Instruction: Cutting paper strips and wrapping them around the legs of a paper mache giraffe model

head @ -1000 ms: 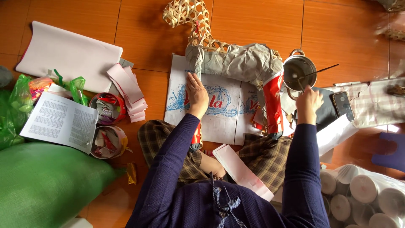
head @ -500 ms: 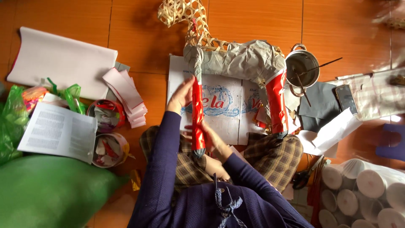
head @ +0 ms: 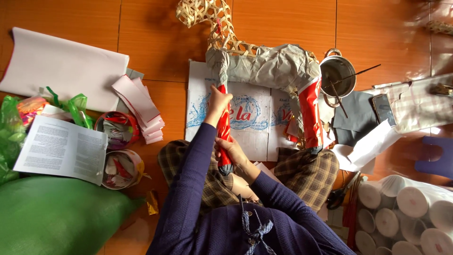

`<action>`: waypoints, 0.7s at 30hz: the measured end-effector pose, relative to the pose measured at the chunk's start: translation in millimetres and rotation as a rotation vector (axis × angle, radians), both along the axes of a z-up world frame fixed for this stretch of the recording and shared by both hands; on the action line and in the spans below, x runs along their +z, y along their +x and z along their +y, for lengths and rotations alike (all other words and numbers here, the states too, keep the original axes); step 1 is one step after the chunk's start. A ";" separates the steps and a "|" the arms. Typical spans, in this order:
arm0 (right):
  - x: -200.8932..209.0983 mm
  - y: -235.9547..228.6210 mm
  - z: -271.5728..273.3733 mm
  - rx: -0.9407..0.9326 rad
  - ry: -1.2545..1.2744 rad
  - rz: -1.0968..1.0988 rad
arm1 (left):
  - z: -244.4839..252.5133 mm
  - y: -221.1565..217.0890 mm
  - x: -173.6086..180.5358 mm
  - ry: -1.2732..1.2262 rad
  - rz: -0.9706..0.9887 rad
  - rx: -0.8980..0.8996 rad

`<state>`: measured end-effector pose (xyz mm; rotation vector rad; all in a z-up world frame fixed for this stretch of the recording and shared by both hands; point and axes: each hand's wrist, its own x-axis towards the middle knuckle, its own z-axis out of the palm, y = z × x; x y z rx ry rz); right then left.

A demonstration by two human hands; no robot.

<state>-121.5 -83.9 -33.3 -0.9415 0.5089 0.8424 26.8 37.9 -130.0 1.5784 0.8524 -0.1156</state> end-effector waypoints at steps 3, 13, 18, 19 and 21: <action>6.2 1.0 -3.6 0.035 0.011 -0.022 | -5.6 -24.6 79.3 0.161 -0.162 -0.069; 47.1 51.3 -29.0 -0.005 0.284 -0.070 | 17.0 -127.6 73.8 -0.293 -0.020 -0.039; 142.2 45.9 -71.9 0.074 0.843 -0.001 | 38.7 -124.4 62.7 -1.408 -0.597 -0.263; 150.4 49.7 -81.0 0.063 0.844 -0.008 | 41.1 -136.6 64.5 -1.411 -0.589 -0.275; 165.6 54.7 -103.6 0.229 0.990 -0.113 | 42.2 -160.4 65.3 -1.582 -0.704 0.014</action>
